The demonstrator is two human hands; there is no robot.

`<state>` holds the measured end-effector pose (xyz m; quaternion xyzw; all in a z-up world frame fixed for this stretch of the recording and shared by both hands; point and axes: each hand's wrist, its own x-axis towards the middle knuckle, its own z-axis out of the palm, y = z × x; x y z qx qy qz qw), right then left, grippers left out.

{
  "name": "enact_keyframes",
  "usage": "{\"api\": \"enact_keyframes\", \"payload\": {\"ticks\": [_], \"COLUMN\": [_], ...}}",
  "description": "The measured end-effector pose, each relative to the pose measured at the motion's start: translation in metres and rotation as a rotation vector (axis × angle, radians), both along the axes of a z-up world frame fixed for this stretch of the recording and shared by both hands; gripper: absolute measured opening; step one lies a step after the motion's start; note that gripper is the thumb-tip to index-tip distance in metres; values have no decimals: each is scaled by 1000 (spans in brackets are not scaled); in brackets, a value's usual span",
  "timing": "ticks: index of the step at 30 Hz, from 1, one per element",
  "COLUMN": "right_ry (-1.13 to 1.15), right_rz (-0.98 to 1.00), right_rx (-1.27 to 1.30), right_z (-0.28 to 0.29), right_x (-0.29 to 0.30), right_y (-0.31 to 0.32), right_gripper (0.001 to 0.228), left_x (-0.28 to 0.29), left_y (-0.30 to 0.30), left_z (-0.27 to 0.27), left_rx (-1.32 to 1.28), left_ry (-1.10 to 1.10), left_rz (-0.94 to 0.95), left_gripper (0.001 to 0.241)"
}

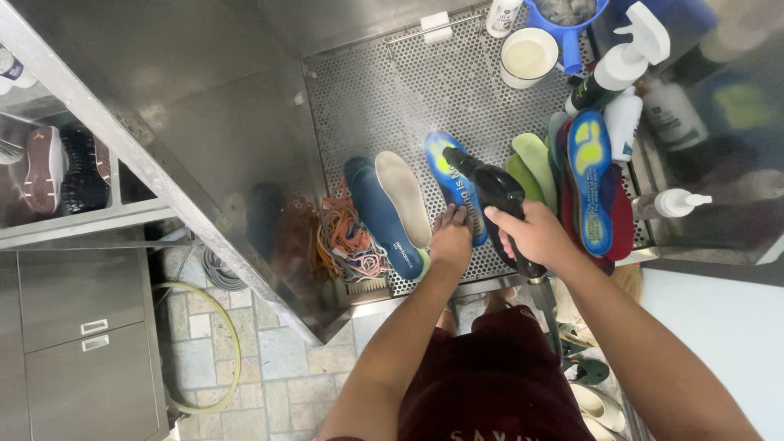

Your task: The person uses a handheld pressure washer to clean multiple shoe insoles on a perforated metal tray. They handle each insole individually, spraying both sides and flipping them over to ensure thorough coverage. The insoles are placed back on the tray after cleaning.

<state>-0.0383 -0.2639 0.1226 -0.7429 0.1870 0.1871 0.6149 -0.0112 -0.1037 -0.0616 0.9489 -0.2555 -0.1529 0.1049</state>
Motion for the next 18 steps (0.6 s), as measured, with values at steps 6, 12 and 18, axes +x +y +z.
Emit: {"api": "enact_keyframes", "payload": {"ticks": [6, 12, 18], "right_ry": [-17, 14, 10], "right_rz": [17, 12, -43], "right_rx": [34, -20, -75], "right_z": [-10, -15, -5], "right_x": [-6, -10, -8], "right_y": [1, 0, -5], "right_gripper": [44, 42, 43], "left_x": [0, -6, -5], "left_y": [-1, -1, -1], "left_z": [-1, -7, -7], "left_rx": [18, 15, 7], "left_ry": [-26, -33, -36], "left_rz": [-19, -11, 5], "left_gripper": [48, 46, 46]}}
